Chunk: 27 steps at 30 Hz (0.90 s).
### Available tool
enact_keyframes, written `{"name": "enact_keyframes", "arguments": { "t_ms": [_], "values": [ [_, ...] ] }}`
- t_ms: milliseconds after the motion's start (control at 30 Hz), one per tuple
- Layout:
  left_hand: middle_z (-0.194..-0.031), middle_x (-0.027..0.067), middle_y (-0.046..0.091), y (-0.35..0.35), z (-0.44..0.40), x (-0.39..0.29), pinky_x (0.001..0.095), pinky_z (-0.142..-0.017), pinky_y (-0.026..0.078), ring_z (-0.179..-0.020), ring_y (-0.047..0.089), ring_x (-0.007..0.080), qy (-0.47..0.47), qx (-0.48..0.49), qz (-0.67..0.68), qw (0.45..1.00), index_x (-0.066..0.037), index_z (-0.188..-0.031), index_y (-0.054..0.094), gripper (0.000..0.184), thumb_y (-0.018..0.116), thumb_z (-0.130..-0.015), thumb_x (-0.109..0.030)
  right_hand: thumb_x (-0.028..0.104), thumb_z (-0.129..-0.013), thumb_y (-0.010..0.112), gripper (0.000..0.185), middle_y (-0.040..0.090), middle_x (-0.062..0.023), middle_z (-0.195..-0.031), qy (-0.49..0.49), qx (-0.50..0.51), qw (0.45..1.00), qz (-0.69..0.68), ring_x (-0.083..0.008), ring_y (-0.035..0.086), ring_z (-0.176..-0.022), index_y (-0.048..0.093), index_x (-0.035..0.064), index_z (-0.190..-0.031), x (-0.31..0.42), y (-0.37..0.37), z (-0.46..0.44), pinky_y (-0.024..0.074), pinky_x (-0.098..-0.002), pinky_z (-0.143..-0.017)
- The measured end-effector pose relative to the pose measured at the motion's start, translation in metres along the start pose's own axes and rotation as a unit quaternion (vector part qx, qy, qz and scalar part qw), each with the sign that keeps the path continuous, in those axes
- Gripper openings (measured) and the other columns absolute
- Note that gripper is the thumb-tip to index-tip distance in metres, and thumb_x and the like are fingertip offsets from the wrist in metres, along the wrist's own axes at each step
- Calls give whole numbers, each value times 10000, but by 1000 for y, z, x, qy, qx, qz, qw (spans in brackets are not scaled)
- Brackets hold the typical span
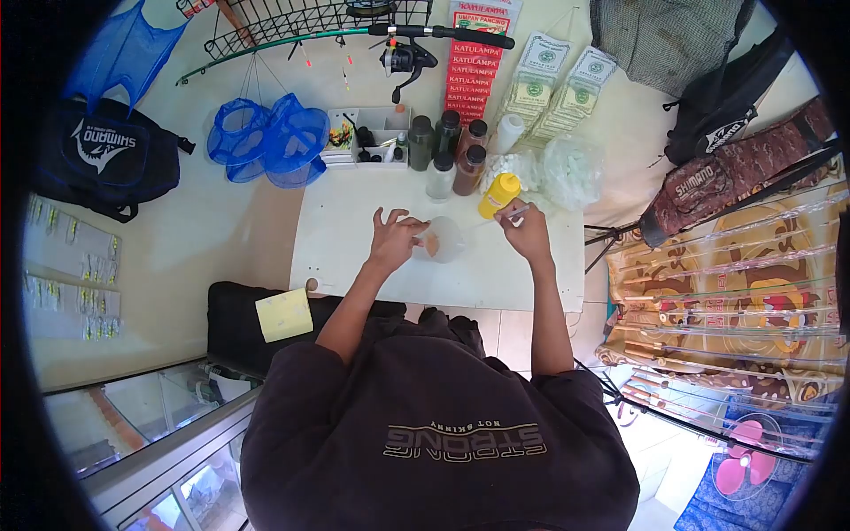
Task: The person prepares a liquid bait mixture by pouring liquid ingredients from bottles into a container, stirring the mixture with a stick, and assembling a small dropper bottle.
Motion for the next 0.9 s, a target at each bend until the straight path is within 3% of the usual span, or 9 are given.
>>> {"name": "enact_keyframes", "arguments": {
  "t_ms": [100, 200, 333, 400, 533, 600, 633, 700, 900],
  "values": [
    [-1191, -80, 656, 0, 0, 2, 583, -1126, 174, -1261, 453, 173, 1, -6, 1, 1000, -277, -1267, 636, 445, 689, -829, -223, 77, -789, 702, 74, 710, -87, -779, 22, 89, 992, -82, -177, 632, -672, 665, 20, -819, 4, 7, 0, 501, -318, -656],
    [-1169, -81, 663, 1, -2, 2, 575, -1121, 182, -1233, 469, 166, 6, -16, 0, 1000, -273, -1260, 643, 440, 690, -826, -216, 70, -792, 697, 66, 711, -83, -781, 25, 112, 990, -80, -173, 631, -680, 660, 18, -811, 1, 8, 0, 500, -312, -656],
    [-1154, -75, 667, -2, -3, 0, 568, -1118, 189, -1208, 485, 163, 11, -30, -2, 999, -270, -1251, 650, 433, 689, -825, -207, 54, -789, 686, 45, 710, -82, -783, -18, 0, 1000, -9, -187, 639, -689, 660, 24, -809, 12, -5, -1, 506, -316, -666],
    [-1151, -72, 668, -1, -5, 0, 567, -1118, 192, -1206, 487, 164, 14, -36, -3, 999, -272, -1252, 649, 433, 688, -826, -205, 54, -787, 686, 38, 713, -85, -798, 26, 125, 989, -77, -214, 650, -701, 665, 35, -813, 7, 8, 1, 514, -330, -683],
    [-1164, -69, 661, 1, -8, 1, 580, -1111, 187, -1214, 475, 164, 15, -20, -6, 1000, -262, -1258, 646, 435, 685, -831, -186, 62, -792, 691, 35, 717, -102, -817, 19, 80, 995, -60, -238, 658, -704, 669, 45, -814, 2, 8, 1, 520, -340, -691],
    [-1163, -69, 660, 1, -8, 2, 583, -1110, 188, -1213, 476, 163, 14, -17, -6, 1000, -264, -1258, 645, 437, 686, -829, -187, 71, -787, 693, 44, 699, -107, -834, -54, -39, 997, 46, -264, 649, -758, 675, 64, -827, 10, -5, 1, 517, -365, -717],
    [-1161, -68, 660, 0, -9, 2, 585, -1109, 189, -1212, 476, 162, 12, -16, -4, 1000, -265, -1257, 645, 438, 687, -828, -187, 71, -787, 693, 44, 699, -107, -834, -54, -40, 997, 46, -264, 649, -758, 675, 64, -827, 10, -7, 1, 517, -365, -717],
    [-1159, -67, 660, -1, -10, 2, 588, -1107, 190, -1211, 477, 161, 11, -20, -6, 1000, -265, -1256, 646, 438, 687, -827, -187, 70, -768, 686, 86, 653, -108, -842, 48, 117, 988, -92, -302, 618, -832, 686, 95, -851, -5, 13, 0, 506, -399, -750],
    [-1153, -67, 663, -1, -9, 3, 572, -1107, 207, -1212, 481, 176, 8, -24, -16, 1000, -279, -1255, 647, 437, 693, -823, -233, 59, -767, 685, 74, 690, -108, -848, -7, 6, 997, 72, -271, 641, -809, 683, 78, -838, 2, 0, 2, 509, -363, -731]
  ]
}}
Point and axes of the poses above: each hand's wrist, its own z-axis away from the middle knuckle, its own y-axis out of the palm, x = y × z, the point moved 8 cm from there along -z, towards the middle knuckle
